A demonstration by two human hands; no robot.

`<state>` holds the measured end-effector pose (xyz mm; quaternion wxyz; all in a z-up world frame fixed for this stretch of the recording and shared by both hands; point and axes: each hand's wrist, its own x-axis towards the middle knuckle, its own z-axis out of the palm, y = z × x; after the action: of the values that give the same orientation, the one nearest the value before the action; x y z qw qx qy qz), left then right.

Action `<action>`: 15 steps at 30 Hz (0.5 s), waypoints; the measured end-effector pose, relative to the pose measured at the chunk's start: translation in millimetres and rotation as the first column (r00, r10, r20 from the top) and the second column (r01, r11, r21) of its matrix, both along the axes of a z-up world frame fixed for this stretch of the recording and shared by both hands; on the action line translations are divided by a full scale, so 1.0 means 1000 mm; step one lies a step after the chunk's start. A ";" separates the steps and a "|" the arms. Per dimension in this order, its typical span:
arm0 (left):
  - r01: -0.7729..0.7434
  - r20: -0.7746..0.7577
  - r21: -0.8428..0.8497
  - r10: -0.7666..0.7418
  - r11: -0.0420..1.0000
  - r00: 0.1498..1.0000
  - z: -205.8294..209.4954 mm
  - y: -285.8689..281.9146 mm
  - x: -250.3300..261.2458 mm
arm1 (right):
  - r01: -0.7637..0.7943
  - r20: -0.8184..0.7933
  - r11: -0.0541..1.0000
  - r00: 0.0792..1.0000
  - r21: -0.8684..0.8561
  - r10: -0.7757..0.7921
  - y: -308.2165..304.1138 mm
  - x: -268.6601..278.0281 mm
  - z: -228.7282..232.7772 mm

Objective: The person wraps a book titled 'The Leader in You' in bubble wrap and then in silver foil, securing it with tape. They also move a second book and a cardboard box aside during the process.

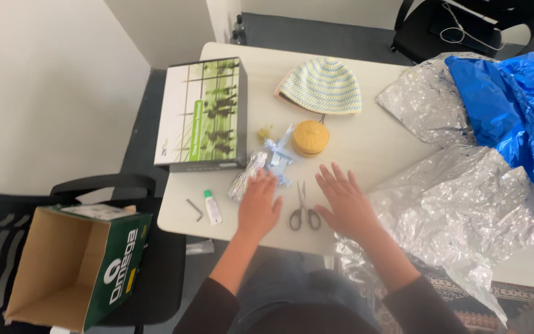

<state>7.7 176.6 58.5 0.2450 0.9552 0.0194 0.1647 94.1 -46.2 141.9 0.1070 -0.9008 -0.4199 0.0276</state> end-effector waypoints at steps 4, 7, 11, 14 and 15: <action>0.185 0.018 -0.075 -0.184 0.980 0.983 0.009 -0.039 0.016 | 0.073 -0.034 0.997 0.997 0.028 -0.072 -0.015 0.003 0.014; 0.301 0.013 -0.121 -0.302 0.946 0.953 0.019 -0.065 0.017 | 0.132 -0.042 0.987 0.991 0.088 -0.129 -0.047 0.002 0.034; 0.369 0.024 -0.168 -0.371 0.914 0.928 0.030 -0.091 0.020 | 0.189 -0.007 0.966 0.982 0.179 -0.191 -0.102 0.003 0.055; 0.379 0.052 -0.179 -0.375 0.908 0.925 0.036 -0.113 0.021 | 0.240 -0.073 0.952 0.970 0.192 -0.230 -0.148 0.010 0.062; 0.362 0.052 -0.183 -0.359 0.914 0.932 0.038 -0.122 0.021 | 0.256 -0.112 0.948 0.965 0.189 -0.239 -0.166 0.012 0.063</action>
<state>28.5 54.8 96.3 0.3613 0.9132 -0.1435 0.1224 106.5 -212.3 204.9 0.2188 -0.9288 -0.2990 0.0109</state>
